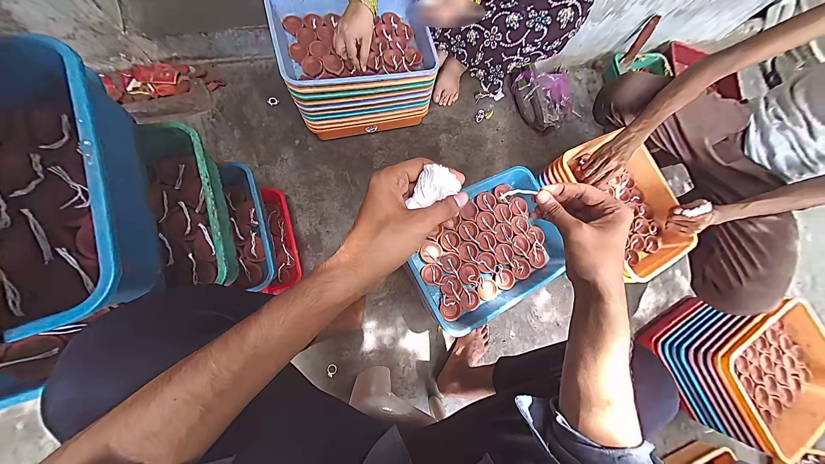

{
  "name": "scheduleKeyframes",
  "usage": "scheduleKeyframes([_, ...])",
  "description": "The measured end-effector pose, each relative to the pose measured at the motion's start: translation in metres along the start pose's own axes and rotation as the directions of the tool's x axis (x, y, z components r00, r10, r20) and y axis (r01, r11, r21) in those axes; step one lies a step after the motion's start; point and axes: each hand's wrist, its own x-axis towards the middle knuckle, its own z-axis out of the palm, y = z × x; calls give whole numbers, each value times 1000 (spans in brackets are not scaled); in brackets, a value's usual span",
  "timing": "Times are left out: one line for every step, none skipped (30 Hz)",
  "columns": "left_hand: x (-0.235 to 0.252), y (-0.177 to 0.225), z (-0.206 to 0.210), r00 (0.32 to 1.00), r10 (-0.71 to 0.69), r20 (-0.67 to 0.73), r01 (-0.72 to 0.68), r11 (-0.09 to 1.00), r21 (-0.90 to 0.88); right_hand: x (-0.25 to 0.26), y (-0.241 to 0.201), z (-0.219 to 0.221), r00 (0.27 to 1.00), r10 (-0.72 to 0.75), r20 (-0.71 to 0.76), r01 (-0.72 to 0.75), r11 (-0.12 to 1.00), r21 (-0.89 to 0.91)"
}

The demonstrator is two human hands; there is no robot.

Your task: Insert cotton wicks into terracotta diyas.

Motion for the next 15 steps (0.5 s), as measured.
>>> scheduleKeyframes([0,1,0,999,-29,-15,28,999,-19,3,13,-3,998,60,-7,-61,998,-12])
scheduleKeyframes([0,2,0,998,-51,-24,50,998,-36,6,26,-4,991,132,-21,-132,991,-23])
scheduleKeyframes([0,4,0,997,-66,-30,64,997,-52,10,40,-2,980,196,-38,-197,980,-35])
scheduleKeyframes([1,5,0,997,-74,-31,72,995,-67,15,55,3,967,248,-60,-251,968,-33])
scheduleKeyframes([1,6,-1,997,-77,-30,75,994,-80,23,72,11,954,288,-83,-290,957,-13])
scheduleKeyframes([2,7,0,996,-81,-31,78,992,-95,30,88,20,944,316,-96,-318,948,-3])
scheduleKeyframes([2,7,0,996,-85,-33,81,991,-107,35,104,30,939,328,-103,-330,944,2])
scheduleKeyframes([3,6,0,996,-87,-36,82,990,-117,40,119,41,938,329,-108,-329,944,17])
scheduleKeyframes([4,6,0,995,-88,-37,83,989,-119,45,136,52,941,323,-106,-322,946,21])
scheduleKeyframes([5,4,-1,995,-90,-39,85,989,-117,49,153,62,944,311,-106,-313,950,2])
scheduleKeyframes([6,3,-1,994,-97,-40,92,989,-118,49,170,71,947,304,-105,-311,949,-54])
scheduleKeyframes([6,2,-1,994,-106,-41,100,988,-121,49,184,77,949,298,-105,-311,939,-149])
scheduleKeyframes([7,1,-1,993,-113,-40,107,986,-125,48,194,81,949,300,-93,-314,910,-269])
scheduleKeyframes([7,1,-1,993,-115,-40,109,986,-129,47,201,84,950,302,-77,-308,873,-378])
scheduleKeyframes([7,2,-2,992,-116,-41,110,985,-132,45,205,85,948,310,-72,-307,835,-456])
